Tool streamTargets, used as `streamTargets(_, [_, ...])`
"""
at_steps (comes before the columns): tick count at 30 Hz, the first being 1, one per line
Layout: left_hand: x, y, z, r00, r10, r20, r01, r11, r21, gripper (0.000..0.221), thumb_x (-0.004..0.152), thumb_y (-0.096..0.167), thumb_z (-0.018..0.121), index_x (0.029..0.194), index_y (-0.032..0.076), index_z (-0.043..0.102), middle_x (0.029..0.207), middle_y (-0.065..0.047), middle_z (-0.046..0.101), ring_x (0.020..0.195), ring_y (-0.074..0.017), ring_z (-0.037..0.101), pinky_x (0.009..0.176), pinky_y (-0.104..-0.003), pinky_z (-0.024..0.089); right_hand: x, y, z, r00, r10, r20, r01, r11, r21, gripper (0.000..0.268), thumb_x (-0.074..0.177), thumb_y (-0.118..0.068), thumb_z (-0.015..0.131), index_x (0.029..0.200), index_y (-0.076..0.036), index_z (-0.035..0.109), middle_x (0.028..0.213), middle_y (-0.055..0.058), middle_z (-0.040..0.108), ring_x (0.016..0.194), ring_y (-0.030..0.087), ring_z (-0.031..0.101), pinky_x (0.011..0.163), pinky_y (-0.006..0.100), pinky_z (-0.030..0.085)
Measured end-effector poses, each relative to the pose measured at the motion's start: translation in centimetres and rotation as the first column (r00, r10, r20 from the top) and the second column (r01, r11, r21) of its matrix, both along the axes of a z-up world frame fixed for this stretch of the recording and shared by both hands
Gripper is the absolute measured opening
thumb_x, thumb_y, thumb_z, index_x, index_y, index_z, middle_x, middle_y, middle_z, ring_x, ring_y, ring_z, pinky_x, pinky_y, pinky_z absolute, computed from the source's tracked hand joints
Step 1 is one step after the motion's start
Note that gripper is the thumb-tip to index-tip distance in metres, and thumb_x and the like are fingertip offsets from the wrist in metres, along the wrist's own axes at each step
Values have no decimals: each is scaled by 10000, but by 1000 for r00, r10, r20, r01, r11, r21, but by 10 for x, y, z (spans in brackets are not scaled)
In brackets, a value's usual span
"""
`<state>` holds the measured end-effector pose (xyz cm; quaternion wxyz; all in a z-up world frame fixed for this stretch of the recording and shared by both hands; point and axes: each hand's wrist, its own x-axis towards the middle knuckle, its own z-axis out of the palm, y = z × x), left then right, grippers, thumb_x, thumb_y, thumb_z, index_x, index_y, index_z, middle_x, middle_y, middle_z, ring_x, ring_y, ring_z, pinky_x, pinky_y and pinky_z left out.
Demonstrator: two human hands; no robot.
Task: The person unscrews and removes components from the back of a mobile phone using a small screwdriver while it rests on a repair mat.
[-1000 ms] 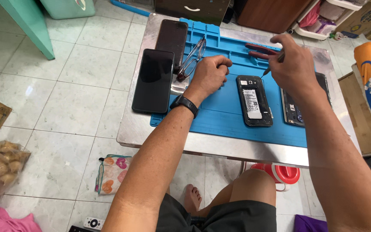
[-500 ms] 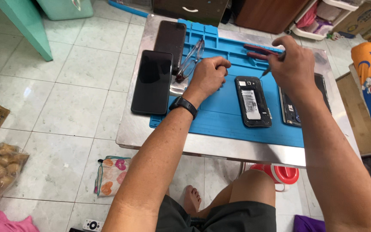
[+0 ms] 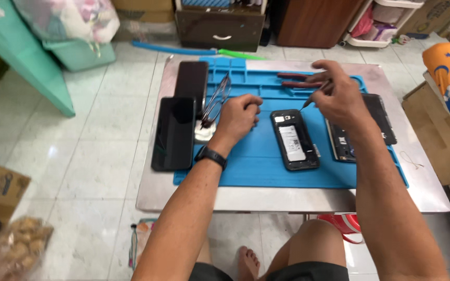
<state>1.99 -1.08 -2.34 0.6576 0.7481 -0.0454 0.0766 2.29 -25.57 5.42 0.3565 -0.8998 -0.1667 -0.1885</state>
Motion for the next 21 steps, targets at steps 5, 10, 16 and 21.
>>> streamTargets(5, [-5, 1, 8, 999, -6, -43, 5, 1000, -17, 288, 885, 49, 574, 1028, 61, 824, 788, -198, 774, 593, -251, 766, 522, -327, 680, -2, -2, -4, 998, 10, -62, -6, 998, 64, 552, 935, 46, 669, 1455, -131, 619, 936, 201, 753, 665, 304, 747, 583, 435, 622])
streamTargets(10, [-5, 1, 4, 999, -19, -37, 18, 1000, -22, 297, 916, 19, 562, 1091, -11, 800, 842, -233, 758, 628, -221, 742, 562, -302, 669, 24, -9, -45, 971, -184, 153, 188, 982, -12, 457, 965, -354, 850, 1372, -368, 644, 873, 44, 780, 880, 343, 759, 821, 497, 595])
streamTargets(16, [-16, 2, 21, 998, -27, -60, 31, 997, 70, 289, 937, 31, 571, 1114, 0, 797, 865, -195, 785, 656, -182, 761, 569, -285, 672, -27, 5, -2, 983, 160, 91, -174, 968, 178, 706, 946, 153, 599, 1577, -109, 418, 1064, 265, 775, 903, 416, 779, 770, 502, 629])
streamTargets(21, [-17, 1, 23, 998, -29, -46, 34, 995, 97, 275, 937, 14, 589, 1112, -11, 800, 870, -203, 783, 680, -184, 760, 583, -272, 660, -8, -3, -15, 992, 130, 7, -127, 958, 257, 701, 981, 67, 676, 1605, -130, 423, 1012, 209, 781, 904, 315, 792, 736, 405, 666])
